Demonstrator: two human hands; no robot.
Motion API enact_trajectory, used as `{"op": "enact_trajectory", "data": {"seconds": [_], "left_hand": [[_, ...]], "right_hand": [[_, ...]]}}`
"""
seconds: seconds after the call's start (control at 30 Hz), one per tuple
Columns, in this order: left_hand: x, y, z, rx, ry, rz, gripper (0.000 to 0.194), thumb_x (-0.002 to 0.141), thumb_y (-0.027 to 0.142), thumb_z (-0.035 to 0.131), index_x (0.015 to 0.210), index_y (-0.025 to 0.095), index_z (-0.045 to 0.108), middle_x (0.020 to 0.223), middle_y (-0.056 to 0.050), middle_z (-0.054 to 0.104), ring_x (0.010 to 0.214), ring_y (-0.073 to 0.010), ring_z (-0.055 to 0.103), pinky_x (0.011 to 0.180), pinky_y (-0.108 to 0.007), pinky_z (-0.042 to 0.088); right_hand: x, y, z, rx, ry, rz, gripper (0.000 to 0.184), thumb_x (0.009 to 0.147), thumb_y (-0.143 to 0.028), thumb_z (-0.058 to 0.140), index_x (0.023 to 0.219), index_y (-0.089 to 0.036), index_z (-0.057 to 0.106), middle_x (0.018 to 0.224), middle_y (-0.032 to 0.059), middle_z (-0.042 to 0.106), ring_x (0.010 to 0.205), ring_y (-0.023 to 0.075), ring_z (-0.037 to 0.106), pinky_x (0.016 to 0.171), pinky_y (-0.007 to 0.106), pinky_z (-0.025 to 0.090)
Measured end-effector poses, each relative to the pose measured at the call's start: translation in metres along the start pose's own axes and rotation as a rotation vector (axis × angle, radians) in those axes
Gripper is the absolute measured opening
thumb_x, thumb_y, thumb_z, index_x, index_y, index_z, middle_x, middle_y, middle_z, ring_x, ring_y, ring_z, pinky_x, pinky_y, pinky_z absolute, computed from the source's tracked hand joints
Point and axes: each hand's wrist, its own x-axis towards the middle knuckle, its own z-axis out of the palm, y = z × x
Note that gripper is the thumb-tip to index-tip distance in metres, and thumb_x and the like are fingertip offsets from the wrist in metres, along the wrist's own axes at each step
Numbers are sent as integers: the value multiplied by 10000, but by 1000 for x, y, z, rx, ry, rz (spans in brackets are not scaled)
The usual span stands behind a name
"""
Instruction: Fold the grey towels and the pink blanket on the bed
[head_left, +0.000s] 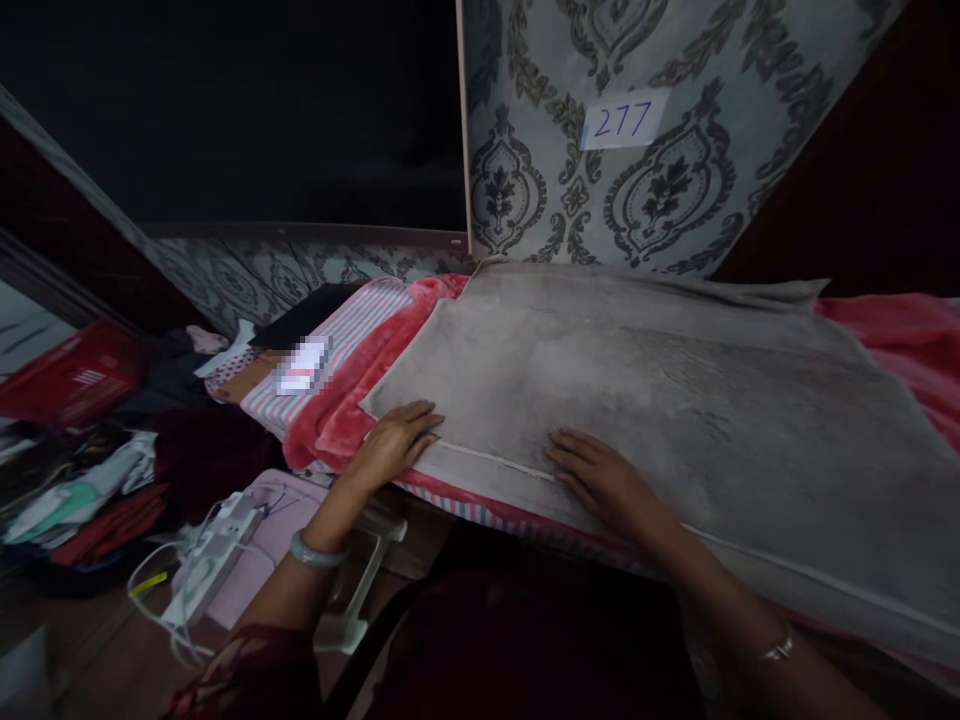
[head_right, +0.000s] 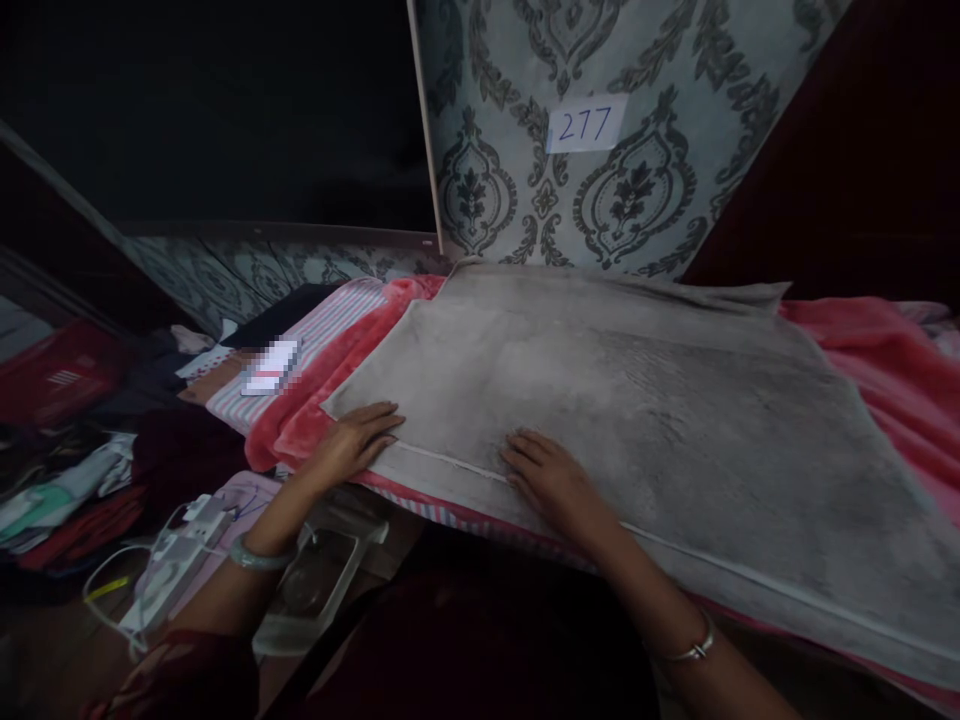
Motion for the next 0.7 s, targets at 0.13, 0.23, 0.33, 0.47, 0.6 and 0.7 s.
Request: {"op": "enact_trajectory", "data": {"seconds": [0.13,0.23,0.33,0.47,0.6,0.7], "left_hand": [[-1,-2,3,64,-19,7,380,1010,270,430,1312,210,651,1417,-130,613,1313,-257,583,1084,-461,510],[-2,-6,8,117,-33,-18,408,981,157,408,1295,207,663,1411,-128,618,1322,-255,576,1102,-461,499],[-4,-10,12,112,-13,-38,392,972,146,420,1244,225,690,1384,-108,641,1307,-242,589,1098,-455,507],[-10,-11,19,115,58,-29,382,978,150,401,1196,214,709,1329,-115,677,1279,-236,610,1080,-452,518],[-14,-9,19,141,92,-29,350,977,169,406,1111,205,727,1274,-137,698,1231,-261,634,1032,-471,532],[-14,-5,6,136,108,5,320,986,229,412,1034,190,726,1175,-143,717,1132,-260,662,973,-450,544]], "right_hand": [[-4,-2,7,-43,-9,16,384,978,-120,458,1281,-218,673,1321,104,675,1295,244,585,1049,451,542],[-5,-5,7,-60,-51,48,412,975,-111,430,1294,-221,665,1338,105,664,1316,248,568,1071,467,525],[-6,-7,6,-57,-56,46,394,980,-142,437,1294,-221,661,1333,109,666,1332,253,553,1070,472,526],[-10,-8,7,-48,-6,12,423,949,-70,399,1232,-213,679,1236,102,709,1283,228,591,1044,436,545],[-10,-10,9,-38,85,23,335,964,-86,410,1105,-189,697,1123,115,721,1120,224,658,985,418,559],[-5,-17,5,-2,109,7,303,974,-98,407,1052,-178,688,1077,119,710,1045,227,649,918,401,563]]}}
